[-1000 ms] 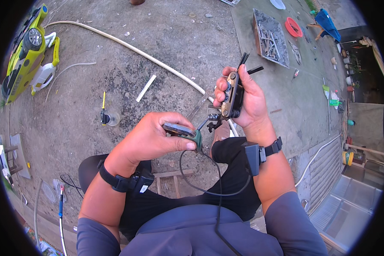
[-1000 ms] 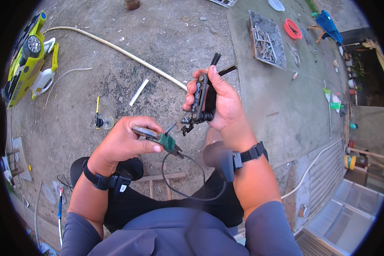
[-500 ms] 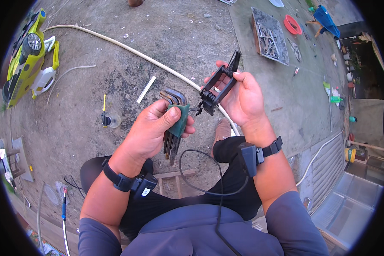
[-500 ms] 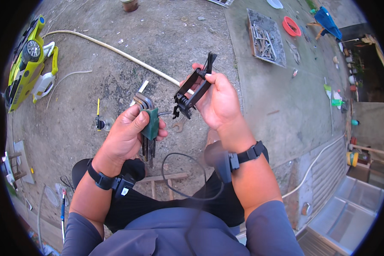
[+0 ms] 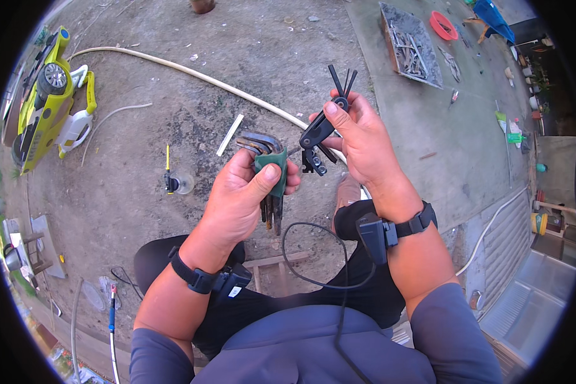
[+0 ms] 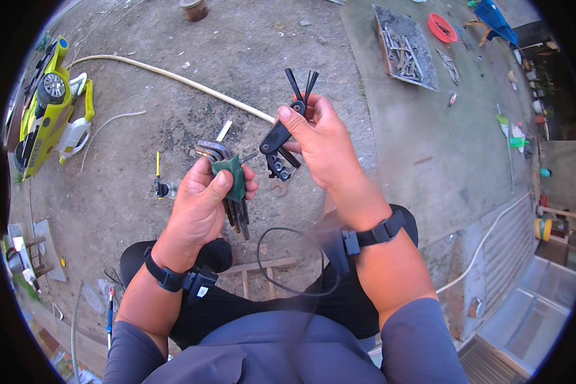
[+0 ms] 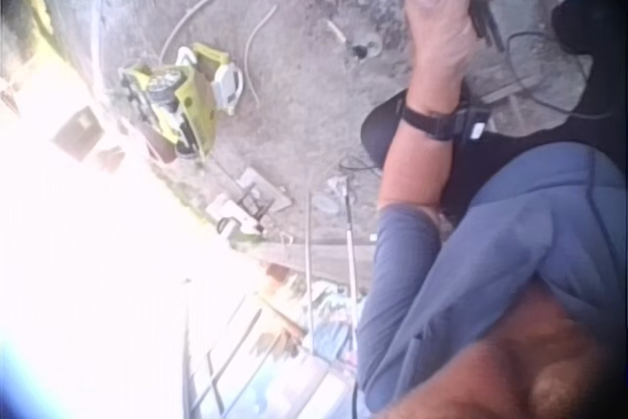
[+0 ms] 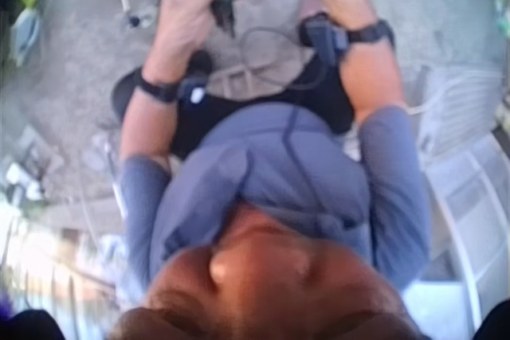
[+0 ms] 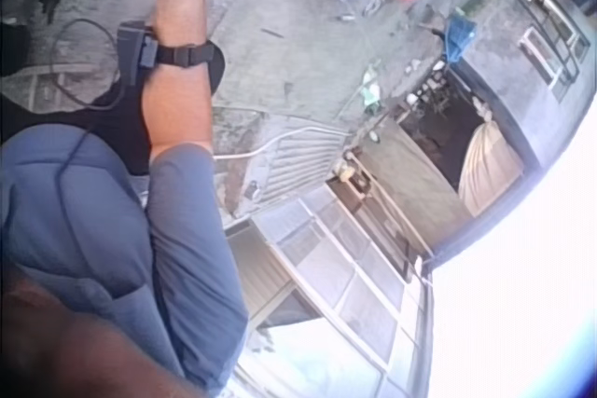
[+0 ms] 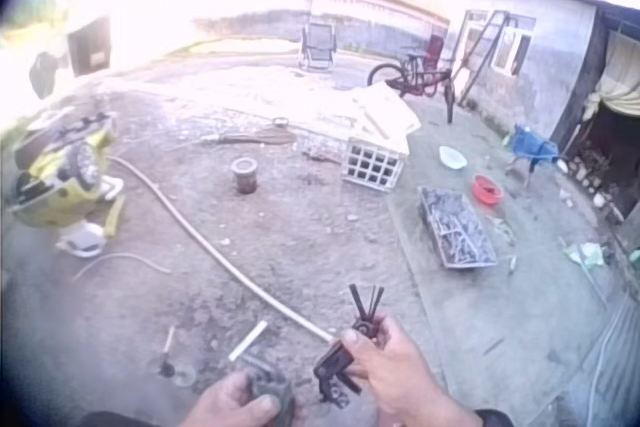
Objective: The person organizes a set of allen keys by inserting them into a black multi-tool housing and then applies liquid from a spray bottle to the tool.
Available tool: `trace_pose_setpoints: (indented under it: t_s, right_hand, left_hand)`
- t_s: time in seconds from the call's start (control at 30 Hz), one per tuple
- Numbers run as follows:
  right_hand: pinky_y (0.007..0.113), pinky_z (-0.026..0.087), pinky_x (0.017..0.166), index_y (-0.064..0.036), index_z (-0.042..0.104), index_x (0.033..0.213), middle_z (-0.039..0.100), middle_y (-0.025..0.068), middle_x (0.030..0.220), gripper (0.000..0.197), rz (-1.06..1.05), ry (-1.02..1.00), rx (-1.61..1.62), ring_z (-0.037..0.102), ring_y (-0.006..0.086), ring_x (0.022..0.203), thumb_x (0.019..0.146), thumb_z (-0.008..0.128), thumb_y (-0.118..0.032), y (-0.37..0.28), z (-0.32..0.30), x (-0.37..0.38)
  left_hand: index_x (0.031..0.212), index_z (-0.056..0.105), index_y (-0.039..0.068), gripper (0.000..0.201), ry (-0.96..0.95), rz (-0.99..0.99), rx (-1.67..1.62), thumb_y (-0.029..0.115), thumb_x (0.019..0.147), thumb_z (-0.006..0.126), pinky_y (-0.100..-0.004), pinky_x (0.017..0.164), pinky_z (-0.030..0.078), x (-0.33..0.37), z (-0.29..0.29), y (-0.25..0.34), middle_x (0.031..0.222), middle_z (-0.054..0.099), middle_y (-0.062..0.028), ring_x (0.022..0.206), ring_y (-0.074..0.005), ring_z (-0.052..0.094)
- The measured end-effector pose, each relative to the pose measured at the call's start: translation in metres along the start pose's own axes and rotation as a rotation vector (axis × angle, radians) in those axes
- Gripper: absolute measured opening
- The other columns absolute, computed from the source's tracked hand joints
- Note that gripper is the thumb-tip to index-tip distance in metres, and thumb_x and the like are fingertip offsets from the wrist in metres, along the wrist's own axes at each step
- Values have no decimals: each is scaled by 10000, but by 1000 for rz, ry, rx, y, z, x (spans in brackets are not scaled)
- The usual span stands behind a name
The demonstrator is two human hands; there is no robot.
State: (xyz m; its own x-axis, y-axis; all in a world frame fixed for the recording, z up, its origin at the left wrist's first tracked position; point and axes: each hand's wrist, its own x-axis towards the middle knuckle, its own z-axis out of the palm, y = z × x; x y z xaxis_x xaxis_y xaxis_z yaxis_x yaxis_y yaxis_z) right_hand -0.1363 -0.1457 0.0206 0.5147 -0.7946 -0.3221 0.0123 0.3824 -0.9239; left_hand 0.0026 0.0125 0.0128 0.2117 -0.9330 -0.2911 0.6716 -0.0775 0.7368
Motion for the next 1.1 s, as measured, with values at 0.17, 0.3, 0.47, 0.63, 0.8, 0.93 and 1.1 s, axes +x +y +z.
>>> trace_pose_setpoints:
  t_s: [0.17,0.3,0.47,0.63,0.8,0.93,1.1]
  right_hand:
    - [276,564,700,-25,461,1164,537,52,1002,468,-44,-4,-16,591,129,906,869,729,-272,3,5,-2]
    - [283,568,713,-10,456,1171,534,63,1002,484,-57,-27,-14,595,139,910,865,734,-262,2,10,-5]
    - [328,571,765,-34,463,1207,560,68,1011,383,-18,-23,-46,641,187,948,928,647,-220,5,9,-4]
    - [345,565,735,-11,463,1226,568,74,961,366,92,-37,120,646,201,873,943,607,-193,5,3,-2]
    - [372,562,735,-10,466,1225,583,95,974,374,190,-156,186,653,222,870,920,616,-164,4,9,-10]
    - [379,555,765,-14,469,1220,583,91,968,367,184,-205,153,651,219,878,912,622,-142,10,11,-12]
    - [392,545,782,-26,509,1189,604,97,1022,328,226,-218,128,644,208,893,908,636,-137,8,10,-13]
  left_hand:
    - [1118,528,13,326,8,4,7,235,918,658,-353,798,545,3,-3,-5,1008,649,-133,904,-218,656]
    - [1116,528,11,324,20,6,23,227,915,662,-354,799,547,4,-3,-4,1013,649,-136,905,-219,656]
    - [1128,533,10,306,14,8,31,202,923,653,-333,816,537,3,-4,-3,1019,654,-117,909,-189,650]
    - [1152,534,0,297,64,25,112,160,929,646,-296,813,523,3,-2,-2,1011,654,-85,906,-145,633]
    - [1145,524,7,288,102,91,258,152,927,644,-317,826,525,4,-8,-8,1041,649,-112,930,-184,645]
    - [1144,524,9,285,111,81,286,135,922,650,-296,832,517,5,-6,-3,1045,649,-99,935,-168,642]
    - [1142,535,13,300,160,110,369,104,895,681,-266,822,507,6,-6,-4,1046,651,-68,937,-130,630]
